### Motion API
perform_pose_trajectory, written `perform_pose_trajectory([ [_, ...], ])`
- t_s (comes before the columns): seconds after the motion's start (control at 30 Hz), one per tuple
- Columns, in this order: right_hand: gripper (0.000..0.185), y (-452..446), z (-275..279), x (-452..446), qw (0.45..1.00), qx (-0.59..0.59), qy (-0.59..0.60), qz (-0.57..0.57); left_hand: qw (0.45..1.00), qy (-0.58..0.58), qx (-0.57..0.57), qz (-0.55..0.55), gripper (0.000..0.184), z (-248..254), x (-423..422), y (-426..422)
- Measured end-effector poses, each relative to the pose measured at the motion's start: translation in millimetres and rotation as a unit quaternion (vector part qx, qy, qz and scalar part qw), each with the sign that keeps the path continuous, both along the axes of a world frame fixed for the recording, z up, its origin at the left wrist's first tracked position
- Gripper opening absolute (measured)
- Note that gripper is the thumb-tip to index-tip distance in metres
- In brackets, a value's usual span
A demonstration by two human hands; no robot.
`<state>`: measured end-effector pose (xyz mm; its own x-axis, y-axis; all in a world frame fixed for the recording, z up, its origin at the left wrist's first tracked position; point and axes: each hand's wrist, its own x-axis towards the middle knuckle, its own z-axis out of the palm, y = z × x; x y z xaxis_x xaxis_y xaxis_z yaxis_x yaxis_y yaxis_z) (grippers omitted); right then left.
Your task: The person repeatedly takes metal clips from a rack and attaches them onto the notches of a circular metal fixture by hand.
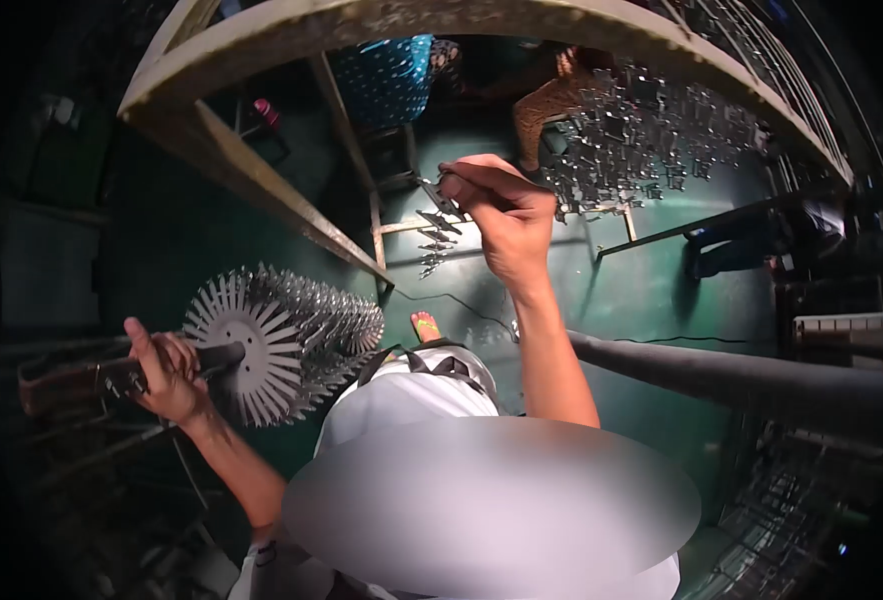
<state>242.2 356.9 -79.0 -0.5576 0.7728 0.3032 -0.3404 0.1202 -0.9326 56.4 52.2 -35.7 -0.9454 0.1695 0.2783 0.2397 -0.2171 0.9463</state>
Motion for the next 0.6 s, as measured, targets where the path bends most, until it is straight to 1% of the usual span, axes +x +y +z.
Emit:
perform_pose_trajectory([
  [0.07, 0.017, -18, -22, 1, 0.999, 0.002, -0.016, 0.051, 0.999, 0.011, -0.005, 0.035, 0.057, 4, 4, 6],
  [0.13, 0.017, -35, -37, 3, 0.994, 0.007, -0.057, 0.094, 0.999, 0.029, 0.007, 0.037, 0.058, 1, 2, 5],
  [0.2, 0.017, -49, -48, 4, 0.986, -0.028, -0.077, 0.148, 0.998, 0.038, 0.008, 0.047, 0.058, 1, 2, 5],
  [0.27, 0.017, -61, -55, -1, 0.978, -0.022, -0.085, 0.190, 0.997, 0.050, 0.025, 0.044, 0.056, 2, 1, 5],
  [0.33, 0.018, -69, -63, -7, 0.963, -0.019, -0.083, 0.256, 0.997, 0.055, 0.035, 0.046, 0.055, 3, 2, 7],
  [0.37, 0.017, -74, -67, -11, 0.958, -0.012, -0.084, 0.275, 0.996, 0.054, 0.050, 0.042, 0.052, 2, 1, 6],
  [0.43, 0.017, -84, -73, -19, 0.946, 0.002, -0.085, 0.311, 0.996, 0.069, 0.004, 0.049, 0.057, 5, 3, 8],
  [0.47, 0.017, -89, -74, -23, 0.938, -0.010, -0.102, 0.330, 0.996, 0.075, -0.019, 0.052, 0.060, 6, 3, 8],
  [0.53, 0.017, -100, -76, -27, 0.920, -0.034, -0.136, 0.365, 0.995, 0.084, -0.021, 0.050, 0.060, 8, 4, 9],
  [0.57, 0.016, -106, -81, -31, 0.922, -0.016, -0.102, 0.373, 0.995, 0.089, -0.023, 0.049, 0.059, 8, 4, 10],
  [0.6, 0.015, -111, -82, -33, 0.919, -0.016, -0.105, 0.379, 0.995, 0.089, -0.021, 0.050, 0.059, 9, 5, 10],
])
